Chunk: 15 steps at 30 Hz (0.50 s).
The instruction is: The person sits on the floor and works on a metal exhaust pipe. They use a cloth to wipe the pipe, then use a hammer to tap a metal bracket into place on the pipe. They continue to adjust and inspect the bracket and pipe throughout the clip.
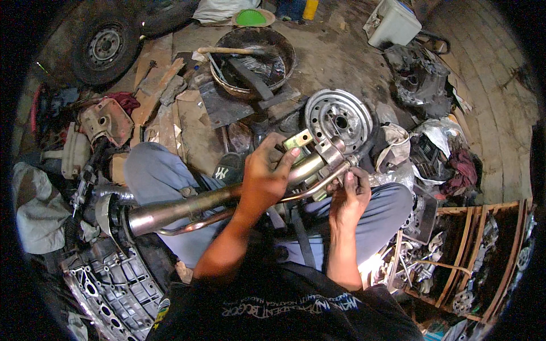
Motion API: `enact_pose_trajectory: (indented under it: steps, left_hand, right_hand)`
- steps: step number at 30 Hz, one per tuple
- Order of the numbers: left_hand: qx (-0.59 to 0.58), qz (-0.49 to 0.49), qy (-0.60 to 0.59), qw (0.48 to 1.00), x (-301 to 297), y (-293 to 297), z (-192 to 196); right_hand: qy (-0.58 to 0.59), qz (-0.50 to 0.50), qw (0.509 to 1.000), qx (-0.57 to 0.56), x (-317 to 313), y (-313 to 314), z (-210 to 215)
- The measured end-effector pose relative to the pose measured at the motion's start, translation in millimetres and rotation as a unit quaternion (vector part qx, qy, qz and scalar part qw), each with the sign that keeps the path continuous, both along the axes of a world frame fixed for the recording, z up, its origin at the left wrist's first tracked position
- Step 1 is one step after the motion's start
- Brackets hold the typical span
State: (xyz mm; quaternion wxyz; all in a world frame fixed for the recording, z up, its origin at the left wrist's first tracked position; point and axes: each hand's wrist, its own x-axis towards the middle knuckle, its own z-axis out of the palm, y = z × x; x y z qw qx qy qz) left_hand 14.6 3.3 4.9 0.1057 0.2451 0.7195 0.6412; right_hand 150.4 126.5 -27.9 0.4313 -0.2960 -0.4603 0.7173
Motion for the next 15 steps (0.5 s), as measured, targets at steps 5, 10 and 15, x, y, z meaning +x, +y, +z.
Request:
enact_pose_trajectory:
  steps: [5,10,15]
  left_hand:
    - [-0.008,-0.002,0.012,1.000,1,1,4]
    - [-0.002,0.032,0.052,0.998,5,1,6]
    - [0.001,0.046,0.052,0.998,2,3,8]
  right_hand:
    - [0.089,0.055,0.969,-0.224,-6,8,-14]
    - [0.117,0.043,0.968,-0.219,-9,-9,-22]
    - [0.168,-0.006,0.902,-0.398,2,14,-68]
